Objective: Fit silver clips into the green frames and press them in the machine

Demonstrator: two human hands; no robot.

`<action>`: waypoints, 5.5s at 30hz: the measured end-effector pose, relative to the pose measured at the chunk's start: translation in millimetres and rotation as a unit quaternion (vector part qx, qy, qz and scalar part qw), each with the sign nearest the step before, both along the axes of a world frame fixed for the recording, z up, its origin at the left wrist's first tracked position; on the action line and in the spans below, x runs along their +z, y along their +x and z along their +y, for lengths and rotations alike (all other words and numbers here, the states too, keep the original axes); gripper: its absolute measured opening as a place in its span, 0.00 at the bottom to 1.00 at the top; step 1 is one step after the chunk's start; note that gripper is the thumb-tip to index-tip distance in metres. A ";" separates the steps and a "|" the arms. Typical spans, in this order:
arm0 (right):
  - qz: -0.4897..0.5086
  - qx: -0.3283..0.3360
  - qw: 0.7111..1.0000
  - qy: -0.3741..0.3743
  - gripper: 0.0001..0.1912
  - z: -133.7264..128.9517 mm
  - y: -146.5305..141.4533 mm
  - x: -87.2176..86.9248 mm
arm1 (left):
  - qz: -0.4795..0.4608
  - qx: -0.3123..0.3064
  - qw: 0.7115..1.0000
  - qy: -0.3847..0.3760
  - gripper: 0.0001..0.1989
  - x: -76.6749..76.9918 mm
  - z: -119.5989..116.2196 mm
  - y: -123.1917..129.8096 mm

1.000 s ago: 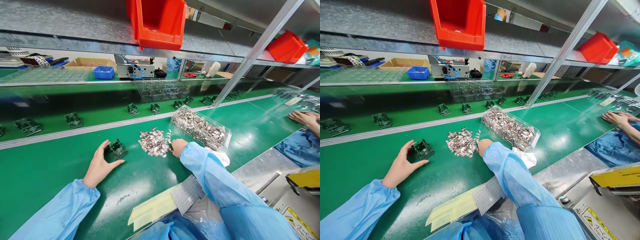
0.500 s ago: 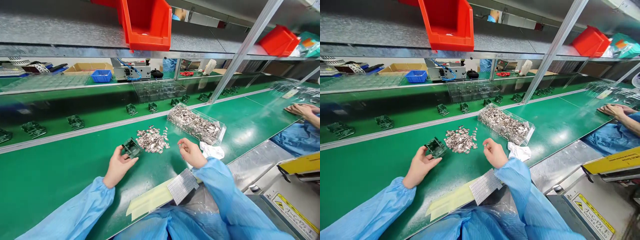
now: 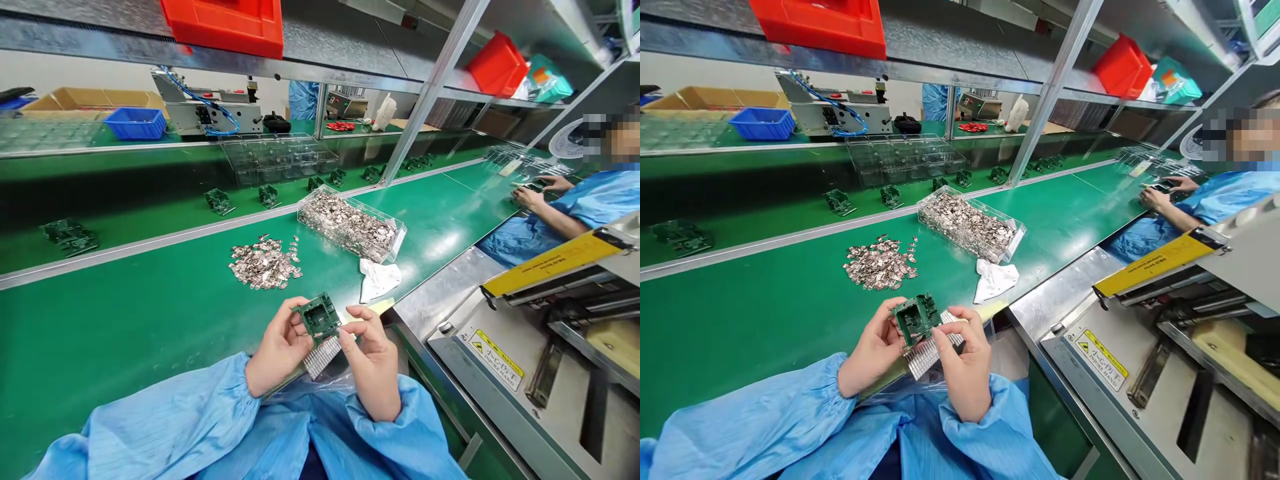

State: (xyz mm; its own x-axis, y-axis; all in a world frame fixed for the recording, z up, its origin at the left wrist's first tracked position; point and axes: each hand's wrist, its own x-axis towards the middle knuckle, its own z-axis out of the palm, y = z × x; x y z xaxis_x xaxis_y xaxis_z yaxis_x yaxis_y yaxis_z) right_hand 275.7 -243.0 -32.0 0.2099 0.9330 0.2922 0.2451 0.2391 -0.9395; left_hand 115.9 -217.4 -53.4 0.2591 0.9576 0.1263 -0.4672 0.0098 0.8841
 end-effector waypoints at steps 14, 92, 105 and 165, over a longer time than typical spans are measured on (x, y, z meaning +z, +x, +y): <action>-0.078 -0.028 0.996 0.031 0.04 -3.7 -16.5 -11.0 | 0.073 0.013 0.995 0.074 0.18 -3.1 -10.4 -0.5; 0.229 -0.036 0.970 -0.076 0.13 -30.3 -18.6 -17.2 | 0.250 0.082 0.963 0.054 0.14 -0.7 -35.8 21.0; 0.282 -0.032 0.956 -0.075 0.13 -35.9 -15.6 -31.4 | 0.273 0.065 0.959 0.044 0.14 2.3 -39.1 25.7; -0.003 0.023 0.999 0.028 0.06 5.9 53.1 -29.1 | 0.217 0.161 0.961 0.055 0.16 -20.2 15.3 52.7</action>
